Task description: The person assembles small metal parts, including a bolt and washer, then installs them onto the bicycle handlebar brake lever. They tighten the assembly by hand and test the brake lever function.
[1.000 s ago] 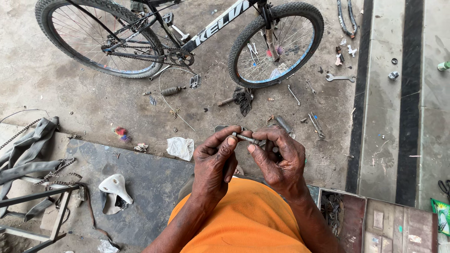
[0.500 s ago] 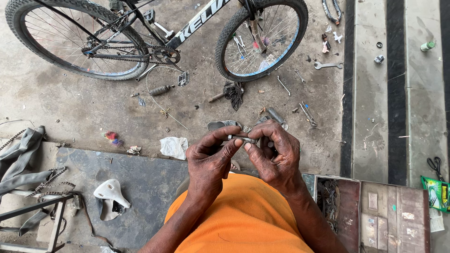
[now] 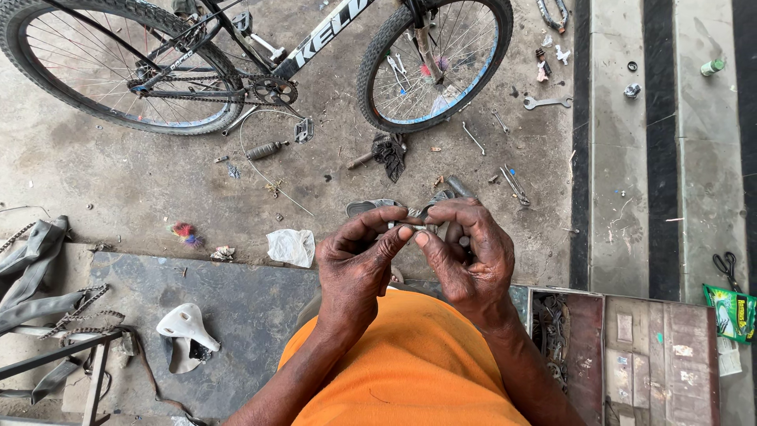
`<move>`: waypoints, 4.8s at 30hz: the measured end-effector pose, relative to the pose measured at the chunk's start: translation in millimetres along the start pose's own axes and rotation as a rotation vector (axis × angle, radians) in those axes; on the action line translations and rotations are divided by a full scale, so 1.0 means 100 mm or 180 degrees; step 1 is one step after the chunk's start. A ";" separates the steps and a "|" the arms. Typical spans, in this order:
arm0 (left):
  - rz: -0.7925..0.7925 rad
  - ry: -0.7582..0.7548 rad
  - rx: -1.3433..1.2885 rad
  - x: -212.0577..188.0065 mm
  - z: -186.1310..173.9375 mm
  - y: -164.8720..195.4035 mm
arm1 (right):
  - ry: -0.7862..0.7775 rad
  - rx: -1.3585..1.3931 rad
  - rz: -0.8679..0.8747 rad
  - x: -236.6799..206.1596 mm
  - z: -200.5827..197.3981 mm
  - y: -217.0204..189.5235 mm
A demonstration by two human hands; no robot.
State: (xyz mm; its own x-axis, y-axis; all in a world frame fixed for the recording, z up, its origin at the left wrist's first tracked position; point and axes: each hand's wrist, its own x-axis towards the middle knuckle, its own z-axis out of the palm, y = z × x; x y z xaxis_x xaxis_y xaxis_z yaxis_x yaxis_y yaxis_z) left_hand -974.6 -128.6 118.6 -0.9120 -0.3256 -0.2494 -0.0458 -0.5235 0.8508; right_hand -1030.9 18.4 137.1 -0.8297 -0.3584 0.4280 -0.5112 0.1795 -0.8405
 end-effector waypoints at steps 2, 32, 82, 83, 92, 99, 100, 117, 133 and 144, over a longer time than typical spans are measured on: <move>0.0031 -0.0015 0.0117 0.00 0.00 -0.02 | 0.0057 -0.0004 -0.0333 -0.02 0.02 0.00; -0.0980 -0.0178 -0.0515 0.13 -0.35 -0.13 | 0.0590 0.2895 0.1701 -0.48 0.06 -0.04; -0.0938 -0.1231 0.0848 3.74 4.79 -3.43 | 0.4355 0.2518 0.2774 -0.36 -4.45 4.76; -0.0993 -0.1286 0.0904 3.93 4.97 -3.54 | 0.4517 0.2418 0.2883 -0.45 -4.58 5.02; -0.0677 -0.1777 0.1061 5.98 6.88 -3.64 | 0.4977 0.1967 0.3328 -0.48 -5.43 7.12; -0.0568 -0.1772 0.1405 6.77 7.48 -3.61 | 0.4735 0.2079 0.4076 0.21 -6.25 7.96; -0.0606 -0.1704 0.1595 6.78 7.49 -3.64 | 0.4769 0.2057 0.4089 0.30 -6.42 8.07; -0.1078 -0.0245 0.1513 7.04 8.41 -4.47 | 0.5497 0.0968 0.4118 1.40 -10.21 9.54; -0.0476 0.0467 0.1070 7.54 8.27 -4.44 | -0.0500 0.2288 0.2906 4.85 -7.89 9.02; 0.0124 0.0410 0.1302 9.05 7.67 -3.70 | -0.0997 0.1920 0.2360 6.94 -6.63 8.48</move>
State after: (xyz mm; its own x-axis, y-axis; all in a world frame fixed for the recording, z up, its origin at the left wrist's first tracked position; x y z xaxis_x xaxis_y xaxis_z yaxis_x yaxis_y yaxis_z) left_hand -2095.6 374.7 -66.6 -0.8591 -0.4482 -0.2472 -0.1939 -0.1621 0.9675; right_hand -2188.5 529.3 -58.5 -0.7517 -0.5847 -0.3052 0.3816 -0.0081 -0.9243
